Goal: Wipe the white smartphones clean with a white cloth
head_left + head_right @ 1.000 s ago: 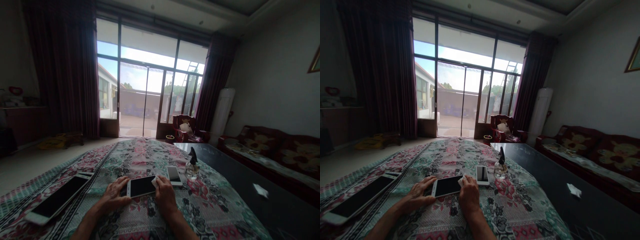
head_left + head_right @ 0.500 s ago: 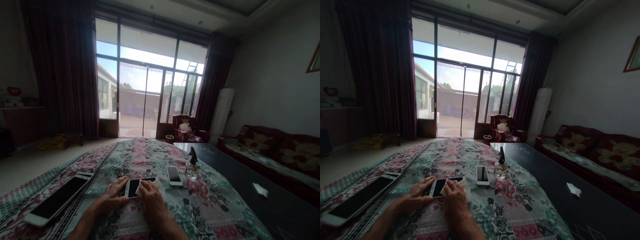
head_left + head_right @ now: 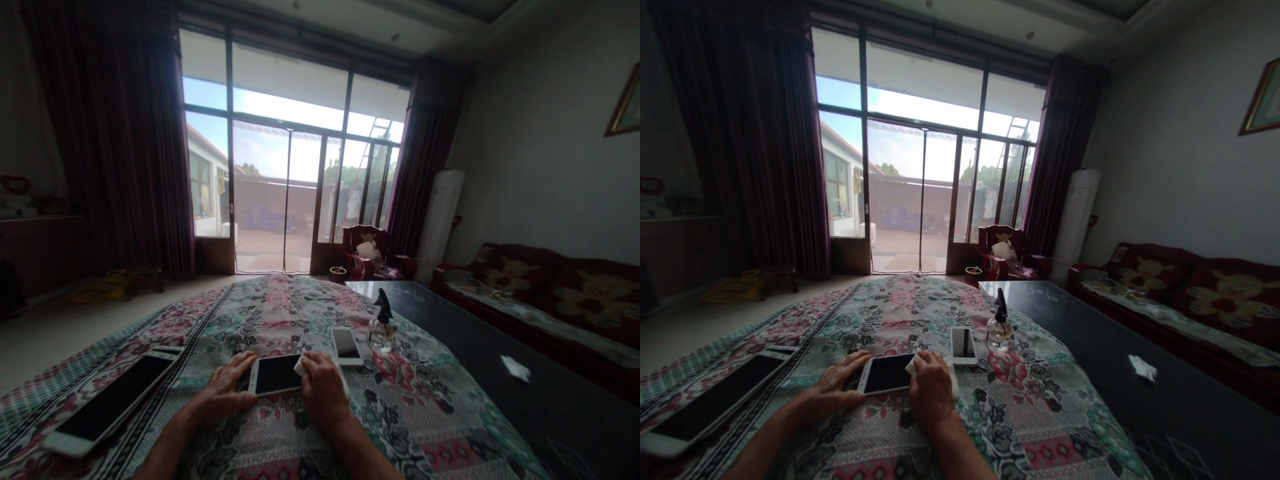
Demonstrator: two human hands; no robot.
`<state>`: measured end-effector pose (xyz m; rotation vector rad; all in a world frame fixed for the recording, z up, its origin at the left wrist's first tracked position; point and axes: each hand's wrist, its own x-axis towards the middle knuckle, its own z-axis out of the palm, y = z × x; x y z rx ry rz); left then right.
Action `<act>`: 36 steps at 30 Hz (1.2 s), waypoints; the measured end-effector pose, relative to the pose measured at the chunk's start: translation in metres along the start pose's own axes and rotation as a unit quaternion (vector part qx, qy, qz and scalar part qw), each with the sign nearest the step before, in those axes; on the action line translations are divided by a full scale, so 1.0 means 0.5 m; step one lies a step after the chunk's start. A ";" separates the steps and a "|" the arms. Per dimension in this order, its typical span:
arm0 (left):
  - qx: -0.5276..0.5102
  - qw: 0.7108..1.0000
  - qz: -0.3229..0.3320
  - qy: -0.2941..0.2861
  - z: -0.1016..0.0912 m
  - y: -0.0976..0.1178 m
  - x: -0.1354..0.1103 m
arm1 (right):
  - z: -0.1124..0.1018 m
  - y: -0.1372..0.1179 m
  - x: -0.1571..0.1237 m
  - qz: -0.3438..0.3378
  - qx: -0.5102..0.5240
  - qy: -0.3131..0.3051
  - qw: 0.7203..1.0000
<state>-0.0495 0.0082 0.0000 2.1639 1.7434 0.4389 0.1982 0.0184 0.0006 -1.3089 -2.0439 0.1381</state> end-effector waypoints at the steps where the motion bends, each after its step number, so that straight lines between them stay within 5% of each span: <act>1: -0.002 1.000 -0.004 -0.003 -0.003 0.003 -0.001 | -0.001 0.010 0.003 0.010 -0.007 0.008 1.000; 7: -0.011 1.000 -0.007 0.002 -0.004 0.003 -0.002 | 0.002 0.031 0.009 0.038 -0.036 0.037 0.998; 11: -0.009 1.000 0.002 0.018 0.009 -0.010 0.005 | 0.009 -0.006 0.000 -0.018 0.015 0.031 0.999; 19: -0.005 1.000 0.002 0.006 0.011 -0.013 0.002 | 0.004 -0.072 -0.021 -0.148 0.042 -0.075 0.985; 30: -0.007 1.000 0.001 -0.004 0.000 -0.002 -0.002 | 0.009 0.000 0.002 0.012 -0.038 -0.030 0.999; 36: -0.005 1.000 0.002 0.014 0.002 -0.001 0.000 | 0.007 0.008 0.005 0.022 -0.052 0.034 0.998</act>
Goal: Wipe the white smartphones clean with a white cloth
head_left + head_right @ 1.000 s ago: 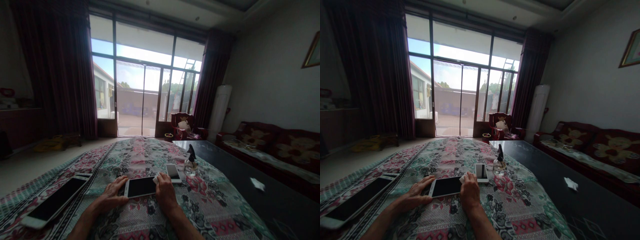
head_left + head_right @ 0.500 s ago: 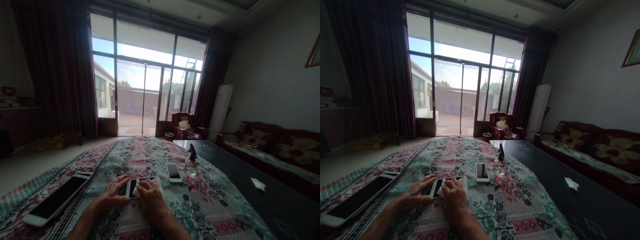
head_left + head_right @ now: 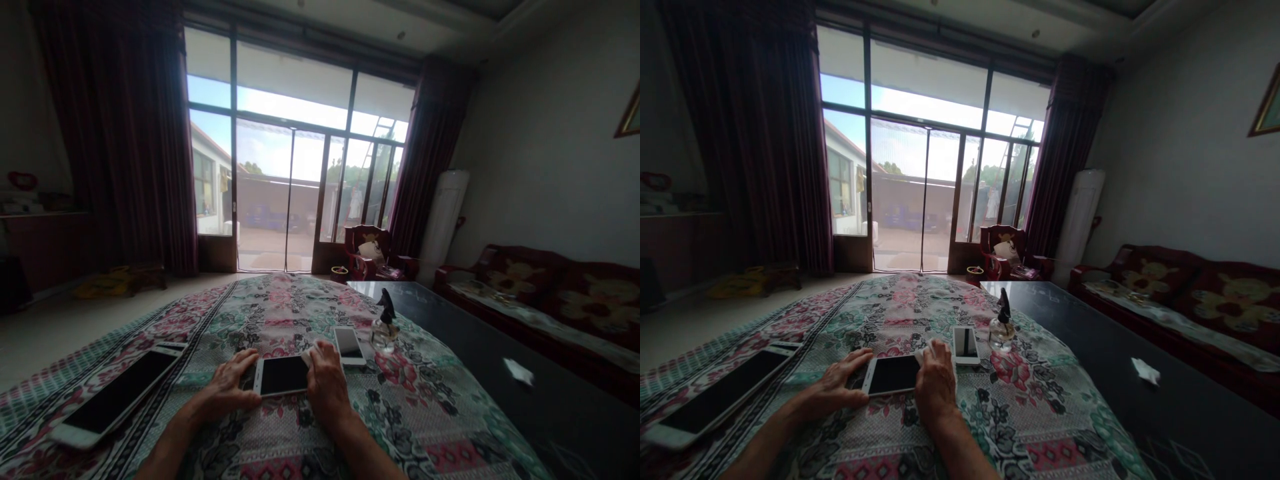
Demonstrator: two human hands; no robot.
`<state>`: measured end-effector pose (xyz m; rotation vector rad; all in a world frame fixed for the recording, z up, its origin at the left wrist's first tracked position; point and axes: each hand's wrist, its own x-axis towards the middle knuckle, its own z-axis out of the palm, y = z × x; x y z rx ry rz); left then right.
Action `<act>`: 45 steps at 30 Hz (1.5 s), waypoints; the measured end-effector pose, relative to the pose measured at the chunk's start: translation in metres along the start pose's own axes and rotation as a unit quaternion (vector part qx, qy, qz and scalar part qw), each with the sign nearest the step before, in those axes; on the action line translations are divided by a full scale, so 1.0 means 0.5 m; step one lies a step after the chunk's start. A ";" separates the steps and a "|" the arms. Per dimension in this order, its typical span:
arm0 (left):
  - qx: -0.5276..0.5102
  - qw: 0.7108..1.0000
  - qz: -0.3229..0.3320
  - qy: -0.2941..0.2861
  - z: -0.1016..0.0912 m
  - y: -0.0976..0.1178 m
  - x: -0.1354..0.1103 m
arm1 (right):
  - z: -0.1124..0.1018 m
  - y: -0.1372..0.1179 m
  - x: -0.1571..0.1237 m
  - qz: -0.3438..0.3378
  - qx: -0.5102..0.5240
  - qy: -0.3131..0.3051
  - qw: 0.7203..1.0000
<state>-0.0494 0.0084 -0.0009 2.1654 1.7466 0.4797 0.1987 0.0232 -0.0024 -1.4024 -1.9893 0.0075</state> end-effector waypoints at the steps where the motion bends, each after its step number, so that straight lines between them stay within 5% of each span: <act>1: 0.000 1.000 0.001 0.002 0.001 -0.001 0.001 | -0.001 -0.002 0.000 0.000 0.006 0.003 1.000; 20: 0.040 0.999 -0.027 0.008 0.010 0.025 0.001 | -0.004 -0.074 -0.030 -0.155 0.094 -0.133 0.974; 37: 0.050 0.999 -0.020 0.002 -0.002 0.039 -0.007 | -0.011 0.007 0.006 0.031 -0.012 -0.062 0.998; 45: 0.050 0.998 -0.027 -0.009 -0.003 0.041 -0.003 | 0.002 -0.048 -0.020 -0.090 0.039 -0.129 0.987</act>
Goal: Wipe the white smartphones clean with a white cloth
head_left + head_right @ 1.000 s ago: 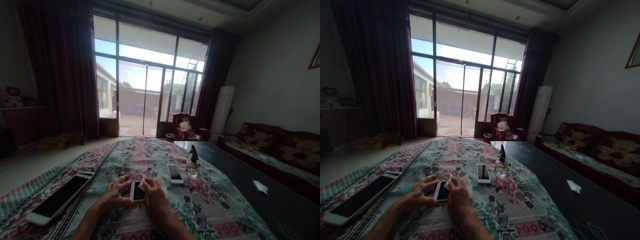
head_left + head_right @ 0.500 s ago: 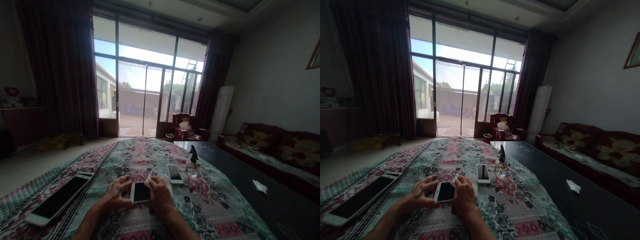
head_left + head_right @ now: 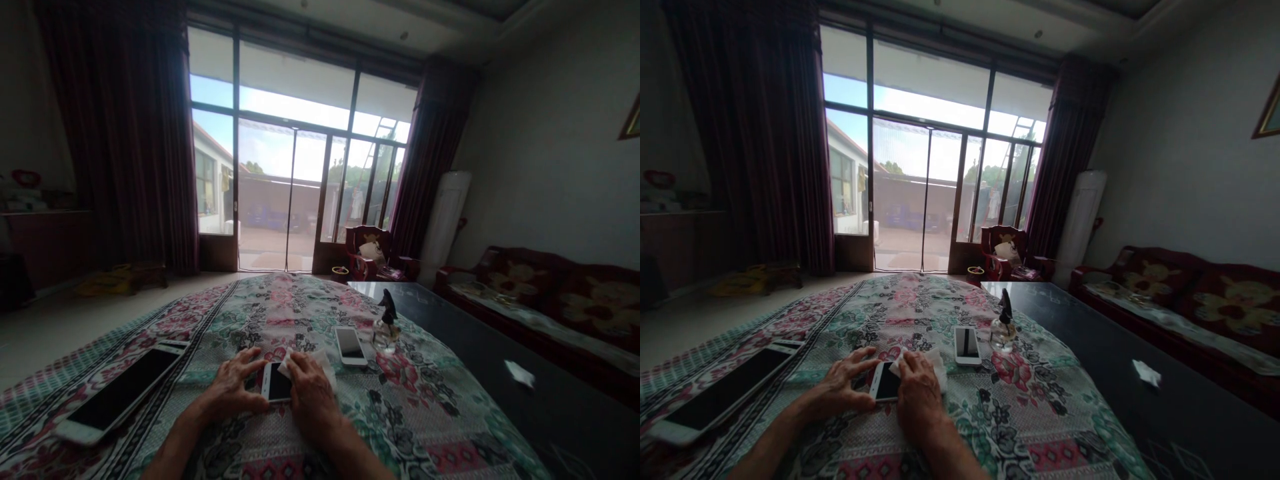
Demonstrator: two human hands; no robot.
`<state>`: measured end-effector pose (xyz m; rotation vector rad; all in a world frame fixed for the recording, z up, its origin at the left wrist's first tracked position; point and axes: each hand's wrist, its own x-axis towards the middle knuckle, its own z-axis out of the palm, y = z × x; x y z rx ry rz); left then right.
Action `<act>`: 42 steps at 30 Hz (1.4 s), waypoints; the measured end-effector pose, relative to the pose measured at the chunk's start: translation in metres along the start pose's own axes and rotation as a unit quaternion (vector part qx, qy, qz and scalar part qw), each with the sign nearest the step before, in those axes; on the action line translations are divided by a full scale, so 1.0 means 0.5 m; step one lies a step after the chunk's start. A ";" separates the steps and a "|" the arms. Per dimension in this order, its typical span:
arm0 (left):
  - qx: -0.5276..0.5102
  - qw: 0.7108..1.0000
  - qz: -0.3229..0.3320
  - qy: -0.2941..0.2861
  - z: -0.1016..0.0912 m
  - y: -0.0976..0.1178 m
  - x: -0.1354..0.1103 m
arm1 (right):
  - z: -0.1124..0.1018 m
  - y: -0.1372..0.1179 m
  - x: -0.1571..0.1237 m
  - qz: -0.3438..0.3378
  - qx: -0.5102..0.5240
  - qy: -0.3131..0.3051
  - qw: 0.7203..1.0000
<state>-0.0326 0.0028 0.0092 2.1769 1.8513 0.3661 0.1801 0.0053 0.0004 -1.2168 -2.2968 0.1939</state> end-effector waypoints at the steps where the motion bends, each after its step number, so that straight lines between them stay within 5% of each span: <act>1: 0.001 1.000 0.004 0.006 0.003 -0.002 0.001 | 0.001 -0.007 -0.001 -0.017 0.005 -0.006 1.000; 9: 0.003 0.999 0.026 0.032 0.021 -0.021 0.008 | -0.021 -0.020 -0.001 -0.072 0.026 -0.011 0.997; 23: 0.026 0.999 0.025 0.008 0.012 -0.026 0.011 | -0.024 0.052 0.002 0.105 -0.021 0.084 0.991; 35: 0.061 0.998 0.029 0.018 0.027 -0.037 0.031 | -0.016 -0.026 -0.019 -0.080 0.003 0.003 0.997; 42: 0.051 0.998 0.035 0.028 0.027 -0.042 0.029 | -0.022 -0.033 -0.021 -0.092 0.016 0.004 0.996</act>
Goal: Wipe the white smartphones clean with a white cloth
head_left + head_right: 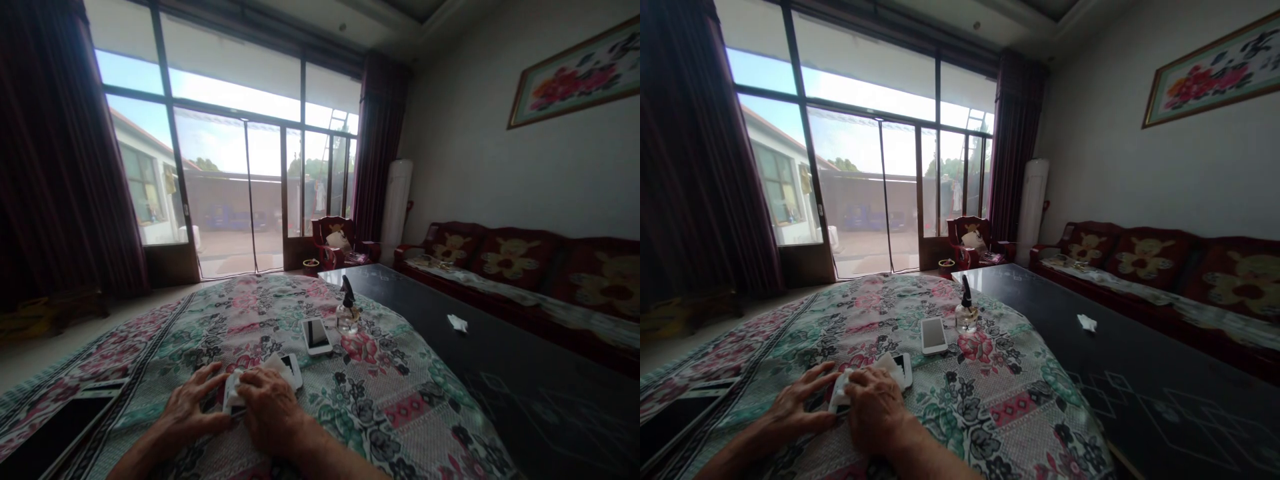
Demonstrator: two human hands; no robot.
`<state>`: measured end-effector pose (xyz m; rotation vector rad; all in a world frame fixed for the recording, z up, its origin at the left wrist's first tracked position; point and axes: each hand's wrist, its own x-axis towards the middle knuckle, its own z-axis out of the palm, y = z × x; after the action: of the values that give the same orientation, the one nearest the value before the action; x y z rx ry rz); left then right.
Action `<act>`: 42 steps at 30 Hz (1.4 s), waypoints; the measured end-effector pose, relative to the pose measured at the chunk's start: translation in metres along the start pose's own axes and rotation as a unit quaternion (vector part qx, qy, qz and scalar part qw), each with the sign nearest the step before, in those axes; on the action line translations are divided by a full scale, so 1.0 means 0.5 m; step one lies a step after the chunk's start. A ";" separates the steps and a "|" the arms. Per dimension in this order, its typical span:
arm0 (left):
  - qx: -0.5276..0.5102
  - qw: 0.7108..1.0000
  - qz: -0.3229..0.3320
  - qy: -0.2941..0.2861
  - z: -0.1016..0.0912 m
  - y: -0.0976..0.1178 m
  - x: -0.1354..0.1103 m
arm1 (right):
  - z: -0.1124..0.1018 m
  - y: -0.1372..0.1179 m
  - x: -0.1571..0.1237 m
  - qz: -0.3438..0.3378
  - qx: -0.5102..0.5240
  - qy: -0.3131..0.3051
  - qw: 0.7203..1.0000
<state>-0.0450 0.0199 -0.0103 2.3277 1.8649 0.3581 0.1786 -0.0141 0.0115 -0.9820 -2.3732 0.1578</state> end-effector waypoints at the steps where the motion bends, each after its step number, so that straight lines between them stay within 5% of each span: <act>1: 0.002 1.000 0.000 -0.002 -0.001 0.000 0.000 | 0.000 0.004 0.001 0.013 -0.002 0.008 1.000; 13: -0.004 1.000 -0.008 -0.016 -0.015 0.012 -0.004 | 0.006 0.080 0.010 0.188 -0.048 0.074 0.978; 24: 0.002 1.000 0.000 -0.006 -0.012 0.021 -0.008 | 0.012 0.017 0.001 0.024 0.012 0.022 0.999; 28: 0.001 1.000 -0.005 -0.008 -0.013 0.021 -0.008 | 0.012 0.009 0.002 0.014 0.018 0.018 1.000; 42: -0.045 0.998 0.019 0.034 -0.008 0.017 -0.011 | -0.004 0.092 0.011 0.200 -0.029 0.098 0.974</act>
<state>-0.0391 0.0127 -0.0050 2.3231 1.7958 0.5200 0.2048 0.0229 0.0012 -1.4283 -1.9899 0.1357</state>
